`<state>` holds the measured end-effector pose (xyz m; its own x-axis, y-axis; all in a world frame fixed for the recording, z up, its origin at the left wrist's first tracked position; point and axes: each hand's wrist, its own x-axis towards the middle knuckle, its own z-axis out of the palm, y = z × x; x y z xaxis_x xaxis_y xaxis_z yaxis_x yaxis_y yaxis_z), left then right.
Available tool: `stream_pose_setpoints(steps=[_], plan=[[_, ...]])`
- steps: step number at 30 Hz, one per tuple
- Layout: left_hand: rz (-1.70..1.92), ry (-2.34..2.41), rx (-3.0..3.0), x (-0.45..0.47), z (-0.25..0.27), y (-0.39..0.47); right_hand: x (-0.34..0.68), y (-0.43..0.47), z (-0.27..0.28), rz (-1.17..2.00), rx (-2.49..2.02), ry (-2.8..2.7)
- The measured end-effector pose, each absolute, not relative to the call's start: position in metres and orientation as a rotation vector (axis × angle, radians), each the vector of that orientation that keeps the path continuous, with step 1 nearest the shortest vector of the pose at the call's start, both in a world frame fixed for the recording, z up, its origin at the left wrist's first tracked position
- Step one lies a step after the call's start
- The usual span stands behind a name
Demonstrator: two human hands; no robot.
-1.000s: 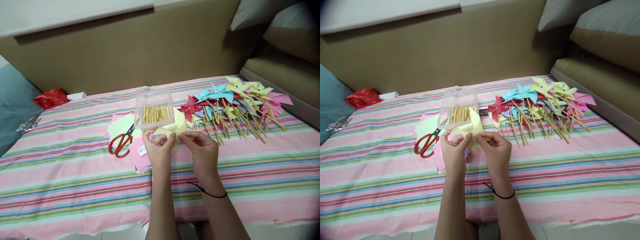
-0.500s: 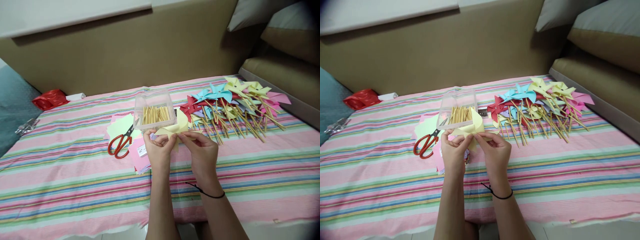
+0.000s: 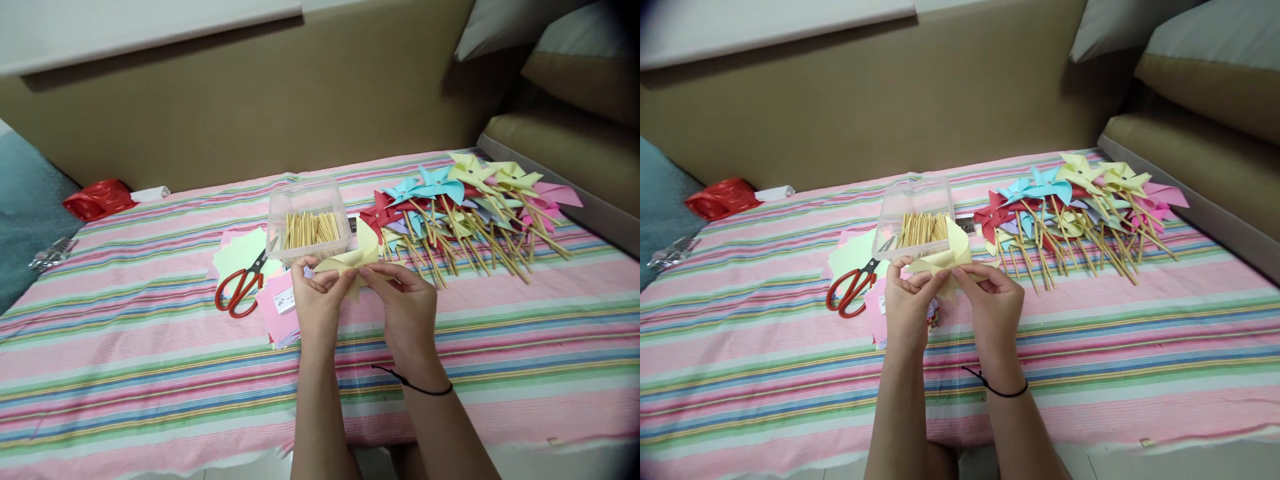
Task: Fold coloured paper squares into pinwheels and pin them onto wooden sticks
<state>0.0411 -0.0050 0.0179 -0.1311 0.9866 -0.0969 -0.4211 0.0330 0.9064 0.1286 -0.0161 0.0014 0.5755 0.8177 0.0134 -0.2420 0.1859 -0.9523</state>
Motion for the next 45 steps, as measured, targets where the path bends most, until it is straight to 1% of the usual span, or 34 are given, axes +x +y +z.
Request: stream_pose_setpoints(steps=[11,17,23,25,28,32,34,37,41,45], plan=[[1.434,1.009,0.736,0.044,0.019,-0.006,0.128,-0.016,0.0,0.758,-1.167,-0.581],[1.42,1.008,0.704,0.047,0.02,-0.007,0.133,-0.012,-0.007,0.797,-1.137,-0.586],[1.344,1.036,0.738,0.044,0.02,-0.006,0.135,-0.014,0.0,0.797,-1.162,-0.535],[1.335,1.031,0.75,0.04,0.021,-0.006,0.141,-0.013,0.001,0.851,-1.175,-0.51],[1.306,1.013,0.782,0.03,0.022,-0.006,0.154,-0.013,-0.001,1.047,-1.206,-0.523],[1.091,1.039,0.915,0.018,0.021,-0.008,0.167,-0.016,-0.003,1.273,-1.23,-0.622],[0.995,1.05,0.978,0.016,0.018,-0.009,0.169,-0.018,-0.002,1.315,-1.261,-0.653],[0.966,1.061,1.025,0.017,0.015,-0.009,0.168,-0.019,0.001,1.344,-1.288,-0.671],[0.985,1.111,1.007,0.018,0.013,-0.007,0.168,-0.02,0.005,1.403,-1.288,-0.688],[1.105,1.186,0.95,0.018,0.013,-0.004,0.167,-0.02,0.008,1.437,-1.193,-0.653]])
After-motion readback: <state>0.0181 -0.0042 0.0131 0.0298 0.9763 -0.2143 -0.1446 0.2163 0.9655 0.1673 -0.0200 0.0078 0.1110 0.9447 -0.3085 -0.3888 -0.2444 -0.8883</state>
